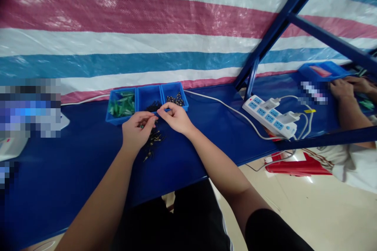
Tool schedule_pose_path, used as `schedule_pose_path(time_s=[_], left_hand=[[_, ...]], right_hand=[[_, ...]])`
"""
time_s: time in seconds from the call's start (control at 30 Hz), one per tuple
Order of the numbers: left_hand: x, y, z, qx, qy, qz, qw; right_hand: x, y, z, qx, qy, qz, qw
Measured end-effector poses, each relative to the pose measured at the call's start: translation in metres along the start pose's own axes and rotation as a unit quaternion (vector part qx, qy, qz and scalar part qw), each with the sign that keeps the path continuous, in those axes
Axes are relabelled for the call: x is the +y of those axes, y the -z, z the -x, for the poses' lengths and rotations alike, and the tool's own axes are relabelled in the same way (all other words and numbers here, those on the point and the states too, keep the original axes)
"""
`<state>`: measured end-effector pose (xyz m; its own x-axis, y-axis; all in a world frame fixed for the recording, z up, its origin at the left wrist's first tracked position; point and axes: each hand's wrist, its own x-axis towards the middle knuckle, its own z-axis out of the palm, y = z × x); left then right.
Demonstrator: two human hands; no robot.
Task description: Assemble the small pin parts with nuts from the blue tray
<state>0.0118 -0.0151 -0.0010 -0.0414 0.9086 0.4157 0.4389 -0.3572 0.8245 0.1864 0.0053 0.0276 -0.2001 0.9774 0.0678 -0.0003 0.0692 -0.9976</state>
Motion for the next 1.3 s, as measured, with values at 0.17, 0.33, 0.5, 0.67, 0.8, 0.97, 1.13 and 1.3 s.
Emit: schedule_pose_path(time_s=[0.17,0.33,0.5,0.67,0.8,0.97,1.13,1.3], left_hand=[[-0.002,0.000,0.001,-0.005,-0.004,-0.021,1.000],[0.000,0.002,-0.002,0.012,0.012,-0.011,1.000],[0.004,0.002,-0.004,0.043,0.031,0.006,0.999],[0.009,0.003,-0.004,0.042,0.040,0.021,0.998],[0.006,0.004,-0.004,0.037,0.033,0.007,0.999],[0.000,0.005,-0.006,0.033,0.028,-0.017,0.999],[0.000,0.006,-0.006,0.033,0.020,-0.018,0.999],[-0.001,0.005,-0.005,0.027,0.019,-0.018,0.999]], right_hand=[[0.003,0.002,0.001,-0.012,0.054,0.076,0.996],[0.010,-0.001,-0.002,-0.003,0.036,-0.001,0.999],[0.015,-0.003,-0.003,-0.028,0.027,-0.039,0.998],[0.015,-0.001,-0.003,-0.036,0.024,-0.032,0.999],[0.014,0.001,-0.004,-0.034,0.028,-0.005,0.999],[0.012,0.000,-0.003,-0.022,0.051,0.010,0.998],[0.012,-0.001,-0.001,0.000,0.054,0.035,0.998],[0.011,-0.001,-0.001,0.020,0.089,0.061,0.994]])
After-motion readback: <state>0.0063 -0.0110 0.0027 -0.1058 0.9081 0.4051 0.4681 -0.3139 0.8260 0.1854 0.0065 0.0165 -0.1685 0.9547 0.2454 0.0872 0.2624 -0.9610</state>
